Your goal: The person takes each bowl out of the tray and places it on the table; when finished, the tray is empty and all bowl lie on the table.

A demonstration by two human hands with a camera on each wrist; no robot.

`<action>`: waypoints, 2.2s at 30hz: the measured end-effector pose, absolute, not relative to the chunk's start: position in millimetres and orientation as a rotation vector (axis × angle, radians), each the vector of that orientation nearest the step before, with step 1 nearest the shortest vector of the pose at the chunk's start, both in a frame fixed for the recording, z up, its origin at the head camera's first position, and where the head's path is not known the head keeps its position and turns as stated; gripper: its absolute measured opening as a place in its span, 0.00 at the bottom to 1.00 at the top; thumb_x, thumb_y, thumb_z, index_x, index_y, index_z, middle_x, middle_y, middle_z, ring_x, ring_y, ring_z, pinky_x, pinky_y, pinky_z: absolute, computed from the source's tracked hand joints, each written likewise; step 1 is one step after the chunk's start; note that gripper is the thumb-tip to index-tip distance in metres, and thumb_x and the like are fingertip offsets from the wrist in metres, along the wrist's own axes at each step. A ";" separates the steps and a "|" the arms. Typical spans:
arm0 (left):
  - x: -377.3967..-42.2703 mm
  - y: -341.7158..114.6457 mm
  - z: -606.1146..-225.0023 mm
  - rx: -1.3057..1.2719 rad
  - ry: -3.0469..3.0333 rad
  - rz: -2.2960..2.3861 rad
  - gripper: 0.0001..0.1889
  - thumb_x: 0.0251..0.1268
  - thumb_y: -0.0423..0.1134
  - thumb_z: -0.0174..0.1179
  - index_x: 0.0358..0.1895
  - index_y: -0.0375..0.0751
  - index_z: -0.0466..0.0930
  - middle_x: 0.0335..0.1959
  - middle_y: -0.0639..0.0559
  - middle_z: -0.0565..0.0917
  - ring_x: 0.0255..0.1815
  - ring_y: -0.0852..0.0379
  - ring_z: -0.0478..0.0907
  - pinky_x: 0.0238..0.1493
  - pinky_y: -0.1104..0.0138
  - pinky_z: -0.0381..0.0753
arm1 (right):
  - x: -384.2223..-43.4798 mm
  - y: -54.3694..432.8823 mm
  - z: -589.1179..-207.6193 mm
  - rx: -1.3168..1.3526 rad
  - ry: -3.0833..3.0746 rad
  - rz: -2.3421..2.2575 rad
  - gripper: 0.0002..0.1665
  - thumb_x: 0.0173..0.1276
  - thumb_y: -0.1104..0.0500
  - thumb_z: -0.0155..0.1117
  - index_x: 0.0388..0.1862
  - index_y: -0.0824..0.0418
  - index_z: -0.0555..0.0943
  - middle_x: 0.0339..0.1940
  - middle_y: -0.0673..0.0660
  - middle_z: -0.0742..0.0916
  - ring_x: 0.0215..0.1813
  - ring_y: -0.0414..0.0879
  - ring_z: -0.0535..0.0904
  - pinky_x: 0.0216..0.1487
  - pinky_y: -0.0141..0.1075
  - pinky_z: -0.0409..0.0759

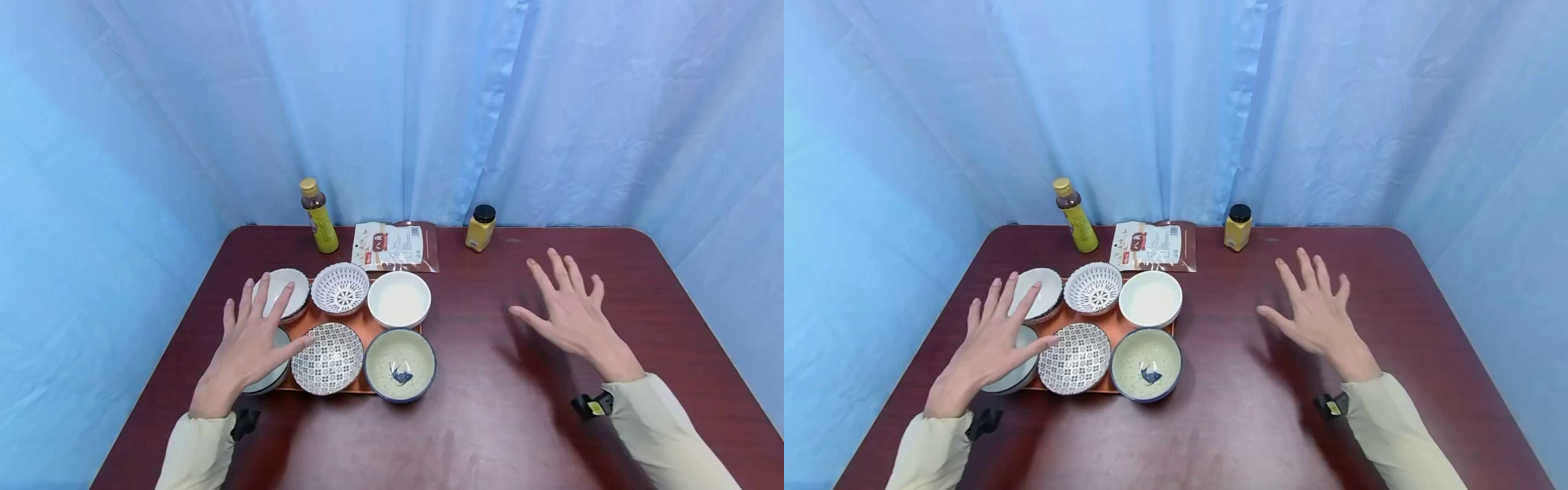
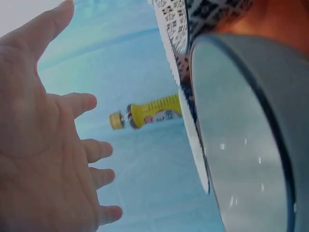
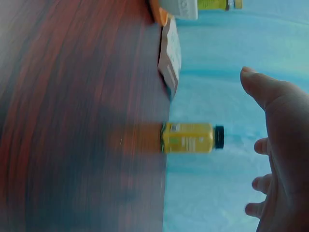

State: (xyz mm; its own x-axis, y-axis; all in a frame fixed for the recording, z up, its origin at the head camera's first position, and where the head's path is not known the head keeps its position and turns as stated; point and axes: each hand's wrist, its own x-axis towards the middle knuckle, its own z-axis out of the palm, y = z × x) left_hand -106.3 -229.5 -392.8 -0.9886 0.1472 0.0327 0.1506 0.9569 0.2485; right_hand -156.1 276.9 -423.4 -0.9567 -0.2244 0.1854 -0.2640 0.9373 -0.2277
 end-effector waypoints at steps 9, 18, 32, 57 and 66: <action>-84.5 -255.2 -389.7 -0.187 -3.079 -0.528 0.53 0.59 0.68 0.62 0.82 0.52 0.46 0.83 0.35 0.41 0.81 0.28 0.37 0.70 0.27 0.39 | -168.1 240.2 -426.7 0.474 -2.971 0.471 0.50 0.69 0.33 0.58 0.81 0.57 0.57 0.80 0.67 0.60 0.68 0.68 0.72 0.59 0.66 0.66; -67.2 -280.0 -408.9 -0.080 -3.030 -0.806 0.54 0.59 0.57 0.68 0.82 0.45 0.45 0.80 0.28 0.46 0.79 0.24 0.42 0.66 0.26 0.46 | -177.9 208.4 -439.8 0.527 -3.059 0.783 0.49 0.71 0.30 0.54 0.82 0.51 0.54 0.81 0.61 0.62 0.75 0.61 0.68 0.66 0.65 0.69; -52.2 -308.3 -467.4 0.162 -2.932 -1.465 0.59 0.58 0.44 0.70 0.83 0.58 0.31 0.83 0.37 0.41 0.81 0.29 0.42 0.65 0.27 0.52 | -198.2 160.8 -465.5 0.649 -2.946 1.458 0.43 0.75 0.42 0.58 0.82 0.50 0.54 0.78 0.61 0.68 0.45 0.48 0.86 0.51 0.46 0.80; -49.4 -313.7 -502.2 0.045 -2.491 -1.934 0.54 0.57 0.24 0.65 0.83 0.49 0.42 0.76 0.66 0.55 0.65 0.85 0.57 0.56 0.85 0.59 | -200.5 127.9 -498.0 0.591 -2.580 2.367 0.40 0.82 0.52 0.47 0.84 0.51 0.43 0.45 0.70 0.84 0.28 0.46 0.85 0.30 0.40 0.84; -52.5 -314.3 -505.3 0.050 -2.460 -1.972 0.53 0.56 0.24 0.64 0.82 0.47 0.43 0.72 0.73 0.57 0.66 0.86 0.57 0.57 0.85 0.59 | -197.4 122.6 -493.8 0.522 -2.426 2.513 0.38 0.81 0.59 0.46 0.84 0.56 0.46 0.71 0.78 0.70 0.29 0.43 0.87 0.32 0.38 0.85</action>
State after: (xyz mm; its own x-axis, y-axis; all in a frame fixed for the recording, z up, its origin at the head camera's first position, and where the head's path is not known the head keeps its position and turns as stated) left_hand -52.5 -314.3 -505.3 -0.9994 -0.0171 -0.0291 -0.0322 0.2173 0.9756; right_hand -197.4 122.6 -493.8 -0.8829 -0.4659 -0.0588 0.0753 -0.0169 -0.9970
